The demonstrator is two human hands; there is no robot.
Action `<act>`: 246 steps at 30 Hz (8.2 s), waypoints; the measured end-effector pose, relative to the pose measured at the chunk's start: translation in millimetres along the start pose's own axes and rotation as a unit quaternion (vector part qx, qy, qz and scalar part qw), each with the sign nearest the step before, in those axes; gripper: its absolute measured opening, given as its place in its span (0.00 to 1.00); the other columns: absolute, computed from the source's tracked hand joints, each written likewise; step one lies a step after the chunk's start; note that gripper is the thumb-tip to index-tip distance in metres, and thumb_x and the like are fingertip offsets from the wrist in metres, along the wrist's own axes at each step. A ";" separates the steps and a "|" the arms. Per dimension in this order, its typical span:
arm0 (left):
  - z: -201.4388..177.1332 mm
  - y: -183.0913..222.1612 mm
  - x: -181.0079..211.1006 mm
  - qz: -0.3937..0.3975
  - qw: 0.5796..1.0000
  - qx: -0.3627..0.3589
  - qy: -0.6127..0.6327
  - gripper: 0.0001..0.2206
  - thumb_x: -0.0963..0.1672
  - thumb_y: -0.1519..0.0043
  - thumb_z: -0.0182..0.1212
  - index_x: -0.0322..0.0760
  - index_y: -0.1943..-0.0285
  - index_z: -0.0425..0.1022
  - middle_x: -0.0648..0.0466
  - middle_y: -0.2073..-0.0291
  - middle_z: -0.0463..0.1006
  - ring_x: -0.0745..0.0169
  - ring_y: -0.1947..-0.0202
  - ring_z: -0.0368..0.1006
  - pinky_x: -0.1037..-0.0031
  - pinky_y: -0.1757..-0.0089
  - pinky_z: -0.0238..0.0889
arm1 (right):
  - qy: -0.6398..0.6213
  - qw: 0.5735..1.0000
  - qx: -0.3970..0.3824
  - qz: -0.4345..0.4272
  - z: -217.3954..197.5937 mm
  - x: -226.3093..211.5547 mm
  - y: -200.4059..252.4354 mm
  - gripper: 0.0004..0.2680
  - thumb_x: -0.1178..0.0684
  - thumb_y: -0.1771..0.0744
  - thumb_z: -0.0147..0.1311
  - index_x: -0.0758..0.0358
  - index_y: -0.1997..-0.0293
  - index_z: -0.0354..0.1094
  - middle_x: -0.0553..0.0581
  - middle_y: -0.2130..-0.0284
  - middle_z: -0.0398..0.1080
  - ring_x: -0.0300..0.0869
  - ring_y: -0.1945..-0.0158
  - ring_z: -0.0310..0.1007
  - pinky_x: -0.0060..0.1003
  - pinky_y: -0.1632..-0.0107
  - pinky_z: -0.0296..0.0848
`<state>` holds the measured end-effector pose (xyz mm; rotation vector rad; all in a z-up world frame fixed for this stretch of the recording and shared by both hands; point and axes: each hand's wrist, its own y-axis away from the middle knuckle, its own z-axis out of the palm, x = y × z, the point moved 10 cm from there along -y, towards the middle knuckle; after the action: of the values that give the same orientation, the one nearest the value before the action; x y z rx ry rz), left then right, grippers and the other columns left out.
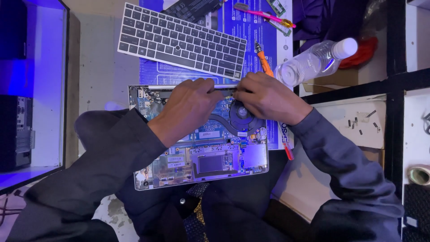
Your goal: The person is performing the final assembly of a laptop, focusing on connecting internal ribbon cables to the motherboard.
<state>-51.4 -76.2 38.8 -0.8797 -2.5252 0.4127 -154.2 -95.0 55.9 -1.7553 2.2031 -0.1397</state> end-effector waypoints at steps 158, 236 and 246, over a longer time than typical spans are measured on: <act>-51.9 63.4 -48.1 -0.130 0.974 0.101 0.157 0.02 0.39 0.41 0.73 0.36 0.63 0.83 0.51 0.61 0.80 0.54 0.60 0.75 0.69 0.59 0.73 | -0.091 0.993 0.048 0.064 24.1 -26.1 -66.9 0.03 0.60 0.30 0.56 0.68 0.61 0.74 0.62 0.63 0.72 0.56 0.62 0.74 0.48 0.60 0.75; -79.9 114.1 -76.8 -0.174 0.927 0.239 0.230 0.08 0.44 0.28 0.59 0.39 0.44 0.78 0.52 0.57 0.73 0.52 0.53 0.69 0.58 0.48 0.59 | -0.071 0.995 0.006 0.073 36.8 -37.0 -81.2 0.03 0.64 0.30 0.60 0.76 0.56 0.74 0.67 0.65 0.71 0.53 0.63 0.74 0.44 0.61 0.73; -76.7 114.3 -77.6 -0.175 0.926 0.244 0.230 0.08 0.45 0.28 0.58 0.39 0.45 0.78 0.54 0.58 0.73 0.52 0.55 0.68 0.54 0.48 0.60 | 0.048 0.998 -0.030 -0.005 40.8 -55.1 -81.2 0.04 0.66 0.29 0.52 0.74 0.53 0.73 0.66 0.62 0.72 0.53 0.65 0.73 0.45 0.65 0.70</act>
<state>99.5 -29.6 35.0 -0.2776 -1.9555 0.5998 -55.3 -56.5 49.8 -1.8268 2.2889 -0.1630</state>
